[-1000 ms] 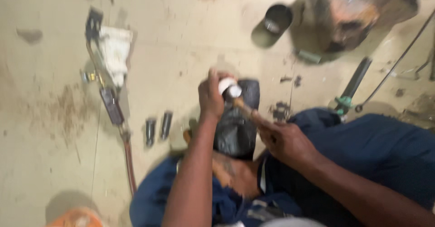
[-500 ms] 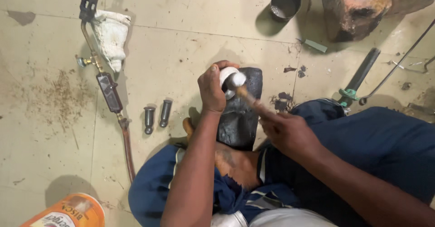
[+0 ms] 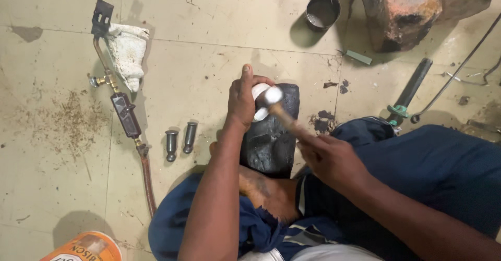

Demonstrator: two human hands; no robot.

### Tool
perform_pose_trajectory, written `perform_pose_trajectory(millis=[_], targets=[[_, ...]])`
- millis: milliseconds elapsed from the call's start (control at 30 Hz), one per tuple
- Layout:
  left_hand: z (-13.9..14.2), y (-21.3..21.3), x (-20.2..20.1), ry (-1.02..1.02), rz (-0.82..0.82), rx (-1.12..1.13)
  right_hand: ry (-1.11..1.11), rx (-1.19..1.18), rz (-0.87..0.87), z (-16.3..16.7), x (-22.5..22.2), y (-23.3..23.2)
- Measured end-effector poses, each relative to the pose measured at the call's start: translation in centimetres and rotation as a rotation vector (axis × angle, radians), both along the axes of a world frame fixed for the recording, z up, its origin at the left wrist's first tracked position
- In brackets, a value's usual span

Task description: The person sits on the floor and hammers a white metal ring on a small anvil to shape it. They repeatedly strike the ring with a hammer, then inspect the fit by placing it onto a cylindrical metal object.

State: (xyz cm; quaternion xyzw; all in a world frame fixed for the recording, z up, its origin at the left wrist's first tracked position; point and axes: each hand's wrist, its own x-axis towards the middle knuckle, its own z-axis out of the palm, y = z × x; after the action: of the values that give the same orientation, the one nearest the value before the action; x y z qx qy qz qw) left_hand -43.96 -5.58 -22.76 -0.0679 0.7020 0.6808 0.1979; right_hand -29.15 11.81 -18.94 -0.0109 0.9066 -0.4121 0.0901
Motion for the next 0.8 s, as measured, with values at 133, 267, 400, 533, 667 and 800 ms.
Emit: perform_pose_trajectory(millis=[133, 267, 400, 533, 667, 800], targets=[[-0.2, 0.0, 0.1, 0.084, 0.021, 0.092, -0.143, 0.06, 0.007, -0.2, -0.3, 0.1], [-0.5, -0.2, 0.9, 0.076, 0.058, 0.153, -0.098, 0.006, 0.018, 0.1, -0.3, -0.1], [-0.3, 0.2, 1.2, 0.215, 0.072, 0.177, -0.321, 0.097, 0.017, 0.5, -0.5, -0.1], [-0.7, 0.0, 1.7, 0.204, 0.116, 0.148, -0.036, 0.01, -0.022, 0.5, -0.5, -0.3], [-0.9, 0.0, 2.0, 0.324, 0.091, 0.165, -0.042, 0.026, 0.025, 0.0, -0.4, -0.1], [-0.8, -0.3, 2.5, 0.397, 0.101, 0.018, -0.082, 0.088, 0.012, -0.3, 0.0, 0.0]])
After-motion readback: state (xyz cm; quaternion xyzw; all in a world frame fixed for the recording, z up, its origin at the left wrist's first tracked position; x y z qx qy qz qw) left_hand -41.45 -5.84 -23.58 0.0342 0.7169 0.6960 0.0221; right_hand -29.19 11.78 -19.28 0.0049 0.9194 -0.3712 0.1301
